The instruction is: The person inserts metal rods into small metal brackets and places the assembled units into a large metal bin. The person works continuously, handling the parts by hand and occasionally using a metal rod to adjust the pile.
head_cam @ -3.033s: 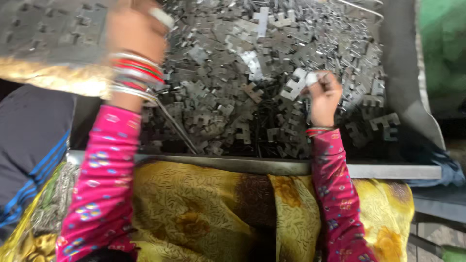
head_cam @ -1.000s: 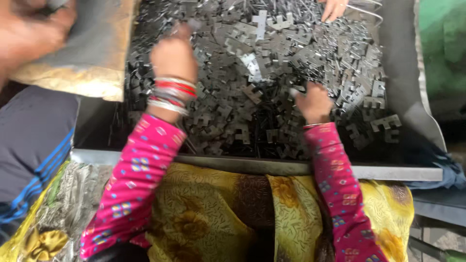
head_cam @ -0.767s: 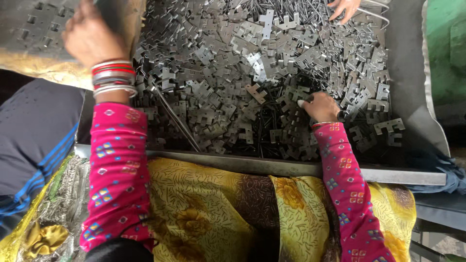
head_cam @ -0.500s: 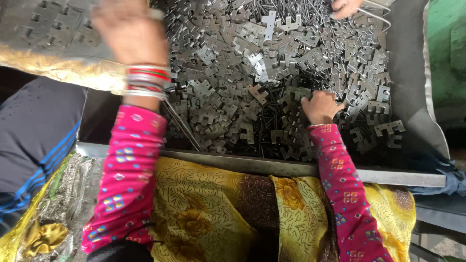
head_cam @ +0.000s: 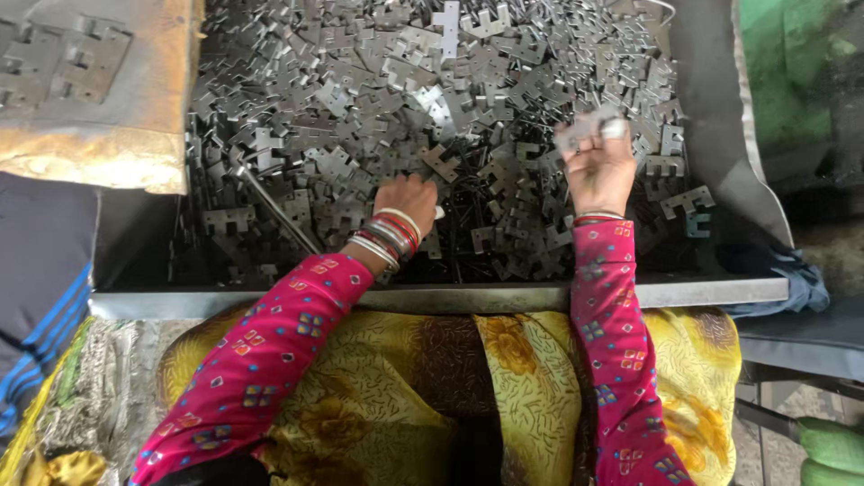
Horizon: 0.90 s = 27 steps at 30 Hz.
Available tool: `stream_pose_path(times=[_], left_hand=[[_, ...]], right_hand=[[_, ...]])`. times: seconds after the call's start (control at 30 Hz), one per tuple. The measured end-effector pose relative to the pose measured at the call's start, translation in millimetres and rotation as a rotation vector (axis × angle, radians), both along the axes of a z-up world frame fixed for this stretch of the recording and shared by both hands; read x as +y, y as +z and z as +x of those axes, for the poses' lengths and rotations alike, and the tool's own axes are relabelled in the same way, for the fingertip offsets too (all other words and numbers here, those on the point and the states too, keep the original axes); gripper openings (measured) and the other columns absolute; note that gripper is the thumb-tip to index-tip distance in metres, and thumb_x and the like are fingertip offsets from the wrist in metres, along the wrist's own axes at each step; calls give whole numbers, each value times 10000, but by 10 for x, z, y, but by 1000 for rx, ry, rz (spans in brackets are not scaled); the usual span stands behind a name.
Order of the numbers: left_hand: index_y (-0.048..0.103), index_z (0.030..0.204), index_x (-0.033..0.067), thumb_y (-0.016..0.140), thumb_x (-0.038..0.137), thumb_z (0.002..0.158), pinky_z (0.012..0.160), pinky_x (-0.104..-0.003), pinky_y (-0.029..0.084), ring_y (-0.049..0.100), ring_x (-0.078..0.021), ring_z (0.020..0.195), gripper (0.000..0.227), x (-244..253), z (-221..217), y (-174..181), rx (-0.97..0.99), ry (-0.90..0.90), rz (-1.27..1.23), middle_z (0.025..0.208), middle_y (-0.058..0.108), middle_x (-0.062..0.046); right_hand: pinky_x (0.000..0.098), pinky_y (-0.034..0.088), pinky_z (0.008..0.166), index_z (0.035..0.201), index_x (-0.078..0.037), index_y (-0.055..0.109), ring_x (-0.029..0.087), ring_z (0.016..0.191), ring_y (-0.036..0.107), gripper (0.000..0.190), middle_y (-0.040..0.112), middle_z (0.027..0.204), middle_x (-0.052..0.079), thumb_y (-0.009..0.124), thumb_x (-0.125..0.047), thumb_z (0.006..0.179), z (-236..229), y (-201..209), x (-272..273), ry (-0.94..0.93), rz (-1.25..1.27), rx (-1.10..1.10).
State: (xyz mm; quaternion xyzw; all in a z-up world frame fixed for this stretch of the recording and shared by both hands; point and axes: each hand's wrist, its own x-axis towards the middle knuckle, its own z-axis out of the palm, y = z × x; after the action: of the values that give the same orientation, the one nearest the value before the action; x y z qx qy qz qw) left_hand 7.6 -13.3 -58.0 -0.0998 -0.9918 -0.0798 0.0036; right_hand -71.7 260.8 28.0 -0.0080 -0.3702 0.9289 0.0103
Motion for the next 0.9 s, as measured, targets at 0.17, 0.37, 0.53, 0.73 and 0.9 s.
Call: stream_pose_path(times=[0.17,0.37,0.53,0.73,0.9], left_hand=[[728,931,120,731,210,872,844,-469,528,648,-298,1021,108,72,-73,-259,254,84,-20,991,695,-87],[724,917,56,814,340,699,831,-483,519,633,-349,1003,368,-12,-154,-186,217,136,138,979,690,-136],[722,961,64,800,351,767,816,-502,559,694,-376,955,355,-81,-272,-65,0,284,223,991,723,-173],[724,969,108,768,355,808,783,-482,586,733,-361,854,298,-290,-425,385,-54,250,339,903,753,-155],[646,1094,36,648,267,939,502,-368,567,721,-257,649,278,-447,-476,771,-151,71,1113,774,733,-139]], right_hand=[[374,626,696,1052,-3,669,226,780,722,323,725,899,110,595,-314,1005,39,-15,-69,180,74,84],[379,538,585,993,-36,728,247,654,683,292,730,796,116,767,-313,910,163,-490,-626,224,1431,465],[451,541,673,962,-19,713,359,759,682,387,707,818,176,855,-323,769,333,-768,-860,345,1774,878],[423,566,727,1019,-33,690,272,776,716,321,716,880,155,776,-318,900,217,-704,-736,406,1493,575],[469,540,735,935,-1,668,320,782,692,493,693,857,195,865,-445,853,210,-815,-759,463,1809,475]])
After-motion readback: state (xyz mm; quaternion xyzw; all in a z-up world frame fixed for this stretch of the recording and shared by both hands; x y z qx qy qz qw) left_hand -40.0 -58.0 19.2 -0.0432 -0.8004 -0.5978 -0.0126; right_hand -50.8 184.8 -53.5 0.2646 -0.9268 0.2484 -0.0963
